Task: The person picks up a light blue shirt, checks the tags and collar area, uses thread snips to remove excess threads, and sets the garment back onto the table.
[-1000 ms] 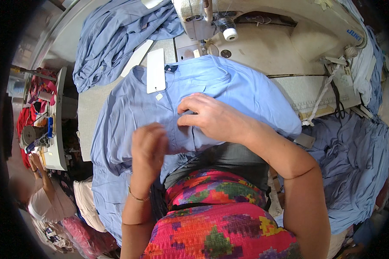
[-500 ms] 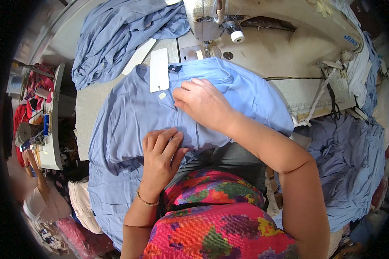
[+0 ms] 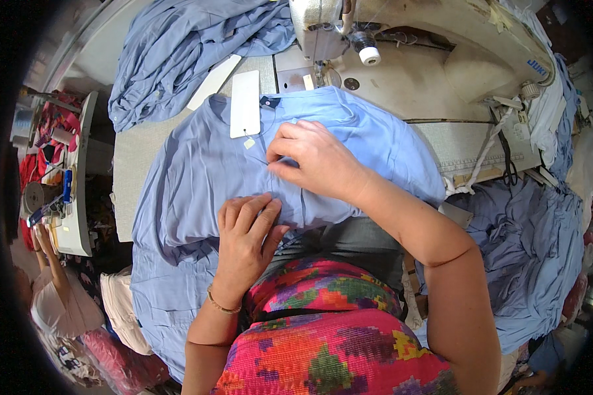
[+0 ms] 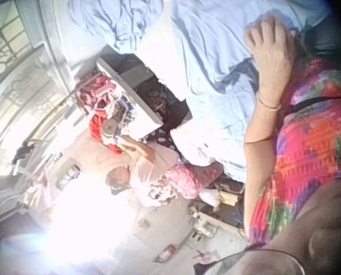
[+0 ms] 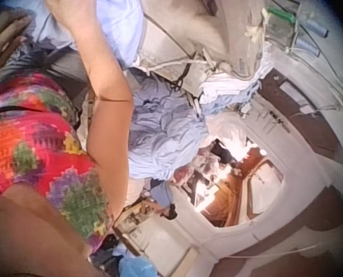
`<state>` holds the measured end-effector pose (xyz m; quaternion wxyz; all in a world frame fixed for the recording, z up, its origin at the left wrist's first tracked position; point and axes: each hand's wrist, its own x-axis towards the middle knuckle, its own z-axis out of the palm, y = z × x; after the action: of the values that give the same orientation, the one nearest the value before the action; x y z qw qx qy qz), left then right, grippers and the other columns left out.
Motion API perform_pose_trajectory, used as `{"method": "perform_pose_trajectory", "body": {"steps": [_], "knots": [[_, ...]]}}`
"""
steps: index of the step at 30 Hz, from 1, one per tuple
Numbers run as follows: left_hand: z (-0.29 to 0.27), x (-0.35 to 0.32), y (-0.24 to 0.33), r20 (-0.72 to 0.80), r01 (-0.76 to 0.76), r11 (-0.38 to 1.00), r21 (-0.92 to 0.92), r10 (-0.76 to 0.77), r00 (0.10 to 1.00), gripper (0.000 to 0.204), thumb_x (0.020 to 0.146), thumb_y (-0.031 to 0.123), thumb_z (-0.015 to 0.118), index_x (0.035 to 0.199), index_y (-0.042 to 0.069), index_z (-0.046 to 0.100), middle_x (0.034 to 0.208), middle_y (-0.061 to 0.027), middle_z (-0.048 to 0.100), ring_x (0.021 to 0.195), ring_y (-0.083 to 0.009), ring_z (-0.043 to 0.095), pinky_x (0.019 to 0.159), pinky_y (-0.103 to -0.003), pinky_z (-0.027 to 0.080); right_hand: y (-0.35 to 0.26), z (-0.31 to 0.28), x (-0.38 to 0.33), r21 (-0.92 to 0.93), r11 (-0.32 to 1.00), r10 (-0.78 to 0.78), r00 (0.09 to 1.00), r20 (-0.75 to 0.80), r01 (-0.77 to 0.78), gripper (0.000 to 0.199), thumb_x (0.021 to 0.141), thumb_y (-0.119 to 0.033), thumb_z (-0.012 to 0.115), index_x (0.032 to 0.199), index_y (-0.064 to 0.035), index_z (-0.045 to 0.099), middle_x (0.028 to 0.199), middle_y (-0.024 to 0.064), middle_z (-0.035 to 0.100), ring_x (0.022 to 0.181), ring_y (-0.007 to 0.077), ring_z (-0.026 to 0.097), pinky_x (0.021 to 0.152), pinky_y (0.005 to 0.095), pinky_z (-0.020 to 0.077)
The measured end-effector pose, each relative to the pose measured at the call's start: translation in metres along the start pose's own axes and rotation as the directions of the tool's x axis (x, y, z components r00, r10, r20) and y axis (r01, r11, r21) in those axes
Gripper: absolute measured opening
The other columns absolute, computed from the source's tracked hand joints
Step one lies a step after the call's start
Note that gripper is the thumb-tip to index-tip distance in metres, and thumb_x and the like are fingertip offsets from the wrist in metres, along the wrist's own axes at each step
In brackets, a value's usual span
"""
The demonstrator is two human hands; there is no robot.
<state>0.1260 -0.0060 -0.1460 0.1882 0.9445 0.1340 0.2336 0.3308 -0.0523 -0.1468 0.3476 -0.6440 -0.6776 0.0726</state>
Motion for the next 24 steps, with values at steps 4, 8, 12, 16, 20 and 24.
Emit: {"method": "perform_pose_trajectory", "body": {"steps": [4,8,12,16,20,24], "knots": [[0.0012,0.0001,0.0008,-0.001,0.0,1.0,0.002,0.0,1.0,0.038,0.076,0.019,0.072,0.109,0.004,0.061,0.11,-0.0085,0.058,0.1,-0.0273,0.053,0.09,-0.043,0.038,-0.002,-0.0017,0.0004,0.011,1.0,-0.009,1.0,-0.006,0.009,0.01,0.076,-0.015,0.069,0.082,-0.0098,0.064,0.087,0.0041,0.059,0.087,0.0263,0.057,0.08,0.0378,0.0437],[0.0003,0.0005,0.001,0.004,0.003,1.0,0.002,-0.003,1.0,0.037,0.076,0.019,0.072,0.109,0.004,0.061,0.111,-0.0084,0.058,0.1,-0.0272,0.053,0.09,-0.042,0.038,0.0013,-0.0009,0.0016,0.03,0.999,0.011,1.0,0.013,-0.011,0.011,0.074,-0.016,0.07,0.082,-0.0102,0.064,0.087,0.0033,0.06,0.088,0.0259,0.058,0.081,0.0376,0.0431],[0.0003,0.0001,0.0015,0.003,0.007,1.0,0.008,-0.007,1.0,0.037,0.076,0.019,0.072,0.108,0.004,0.061,0.11,-0.0083,0.058,0.1,-0.0271,0.053,0.091,-0.042,0.038,-0.0052,-0.0051,-0.0006,0.034,0.999,0.011,1.0,0.021,-0.012,0.009,0.073,-0.013,0.068,0.081,-0.0107,0.064,0.086,0.0024,0.06,0.088,0.0248,0.058,0.082,0.0372,0.0427],[0.0006,0.0004,0.0013,0.014,0.015,1.0,-0.001,-0.015,1.0,0.037,0.076,0.019,0.072,0.108,0.004,0.061,0.113,-0.0084,0.058,0.101,-0.0278,0.053,0.091,-0.042,0.038,-0.0001,0.0001,-0.001,0.064,0.997,0.032,0.999,0.0,-0.032,0.008,0.072,-0.011,0.066,0.081,-0.0111,0.064,0.088,0.0022,0.06,0.09,0.0242,0.057,0.084,0.0377,0.0411],[0.0015,-0.0001,0.0029,0.025,0.048,0.999,0.019,-0.048,0.999,0.04,0.076,0.022,0.073,0.109,0.005,0.06,0.124,-0.0094,0.056,0.103,-0.0287,0.051,0.091,-0.042,0.037,-0.0008,-0.0057,-0.0034,0.105,0.994,-0.02,0.996,0.086,0.011,0.007,0.072,-0.011,0.066,0.079,-0.0109,0.064,0.09,0.0026,0.059,0.091,0.0244,0.055,0.087,0.0379,0.0388],[0.0021,-0.0004,0.0038,0.056,0.056,0.997,0.044,-0.058,0.997,0.043,0.074,0.024,0.075,0.111,0.006,0.059,0.132,-0.011,0.052,0.104,-0.0292,0.05,0.09,-0.043,0.037,-0.0035,-0.004,-0.0053,0.084,0.995,-0.063,0.997,0.049,0.059,0.007,0.073,-0.012,0.066,0.078,-0.0105,0.064,0.089,0.003,0.059,0.09,0.0248,0.055,0.087,0.0377,0.0385]]}}
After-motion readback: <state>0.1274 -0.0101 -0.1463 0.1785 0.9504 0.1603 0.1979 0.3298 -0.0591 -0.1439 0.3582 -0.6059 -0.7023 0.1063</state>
